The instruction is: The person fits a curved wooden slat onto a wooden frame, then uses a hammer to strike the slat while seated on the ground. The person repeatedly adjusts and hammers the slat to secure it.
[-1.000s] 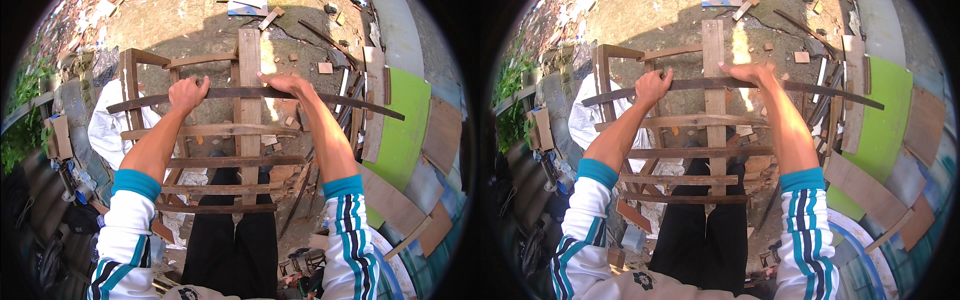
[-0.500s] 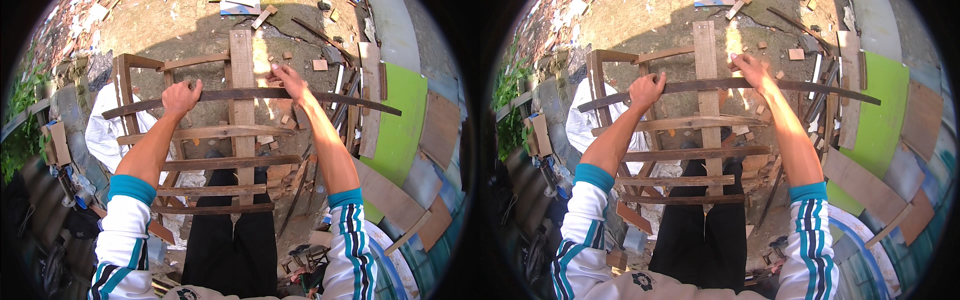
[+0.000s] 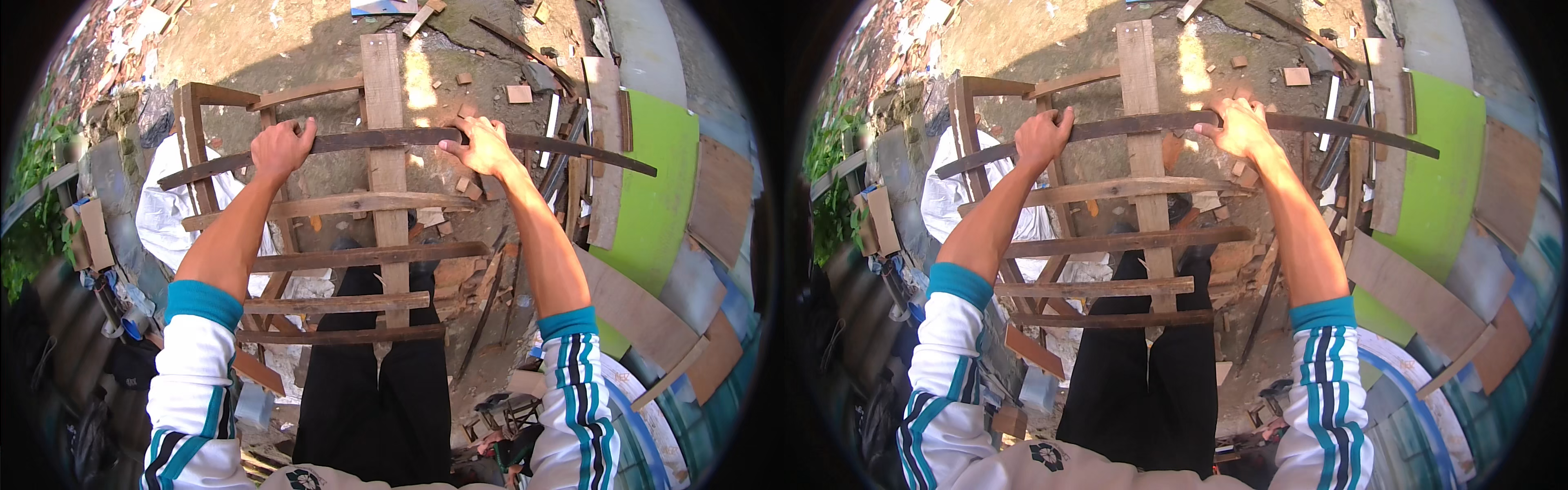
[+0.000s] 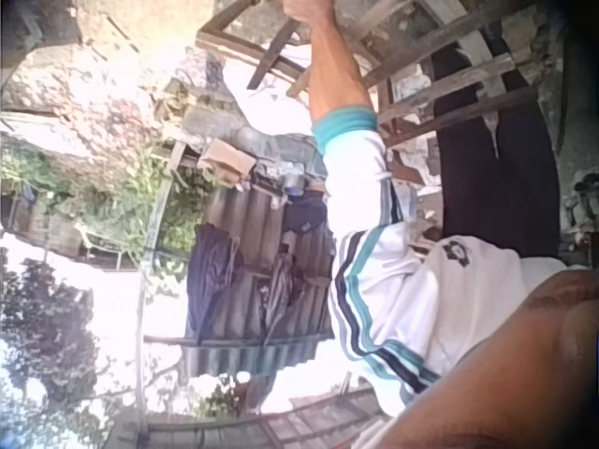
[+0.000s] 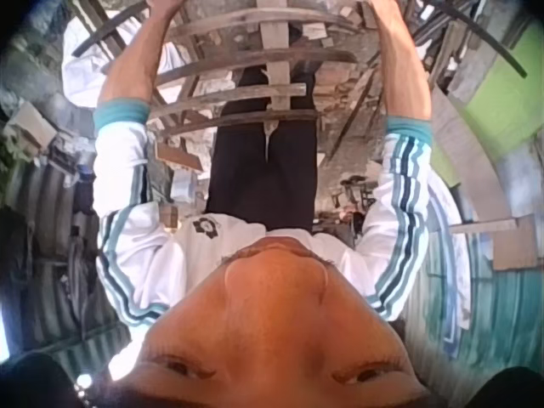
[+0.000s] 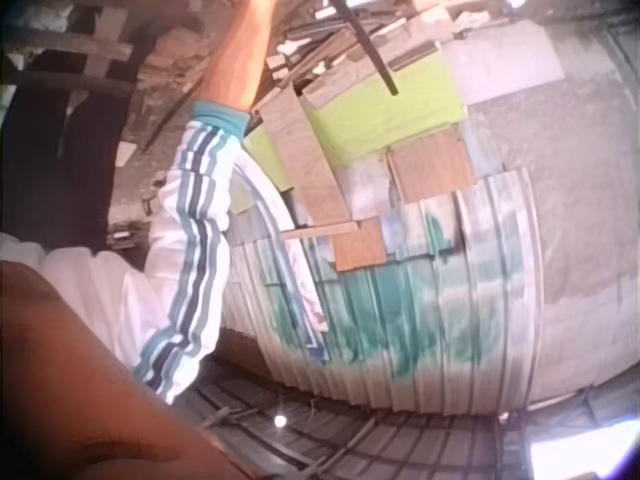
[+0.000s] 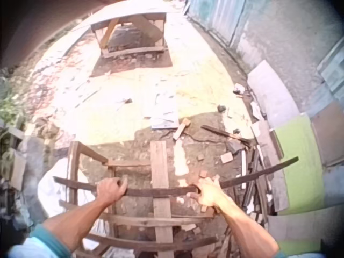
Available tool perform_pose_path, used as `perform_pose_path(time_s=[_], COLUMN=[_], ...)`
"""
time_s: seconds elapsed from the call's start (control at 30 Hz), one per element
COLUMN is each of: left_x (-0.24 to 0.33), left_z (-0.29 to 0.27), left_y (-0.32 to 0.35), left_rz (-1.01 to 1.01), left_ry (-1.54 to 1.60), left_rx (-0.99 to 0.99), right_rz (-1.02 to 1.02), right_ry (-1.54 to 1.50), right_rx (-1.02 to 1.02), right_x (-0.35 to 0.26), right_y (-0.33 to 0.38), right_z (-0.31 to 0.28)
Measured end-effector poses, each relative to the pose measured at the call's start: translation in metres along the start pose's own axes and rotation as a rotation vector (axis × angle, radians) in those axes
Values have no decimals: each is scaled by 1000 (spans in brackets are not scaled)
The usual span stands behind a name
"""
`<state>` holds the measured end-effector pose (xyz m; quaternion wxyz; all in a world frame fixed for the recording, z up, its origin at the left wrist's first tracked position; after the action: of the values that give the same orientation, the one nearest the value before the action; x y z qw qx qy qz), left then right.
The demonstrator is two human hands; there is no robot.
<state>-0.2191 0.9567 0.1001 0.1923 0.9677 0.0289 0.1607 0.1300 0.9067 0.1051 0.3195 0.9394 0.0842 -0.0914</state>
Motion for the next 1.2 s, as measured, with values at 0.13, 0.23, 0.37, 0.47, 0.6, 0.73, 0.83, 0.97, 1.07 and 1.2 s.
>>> perform_pose_path(time_s=[0.13,0.23,0.37,0.47,0.6,0.73,0.83,0.97,1.07,1.2], left_x=[-1,-3,0,-2,-2,-3,-8,-6,-5,-1], left_z=[-1,-1,-2,-3,-6,-5,-5,-6,-9,-17], left_y=[1,2,2,3,4,5,3,8,12,25], left_rz=[2,-15,-5,5,22,56,74,75,103,230], left_ry=[0,-27,-4,7,34,74,85,95,142,224], left_rx=[-1,7,-26,-9,49,128,181,211,243,308], right_rz=[24,18,28,77,124,2,59,45,20,-9], right_ry=[54,159,201,219,268,224,234,198,253,272], right_rx=[-35,-39,-6,1,249,411,493,541,514,408], right_x=[-2,-6,-4,0,-10,-46,-70,-72,-82,-90], right_y=[-1,-1,2,1,16,24,27,15,9,3], right_z=[0,1,2,6,-2,9,16,17,6,-1])
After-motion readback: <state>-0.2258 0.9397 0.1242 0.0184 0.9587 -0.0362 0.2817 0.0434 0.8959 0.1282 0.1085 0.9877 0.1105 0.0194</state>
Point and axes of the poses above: each hand's wrist, its own y-axis away from the middle knuckle, its own z-axis out of the palm, x = y × z, the point moved 10 cm from there along -y, towards the middle knuckle, and after that the axes turned 9 degrees about y, right-handed, at the moved point
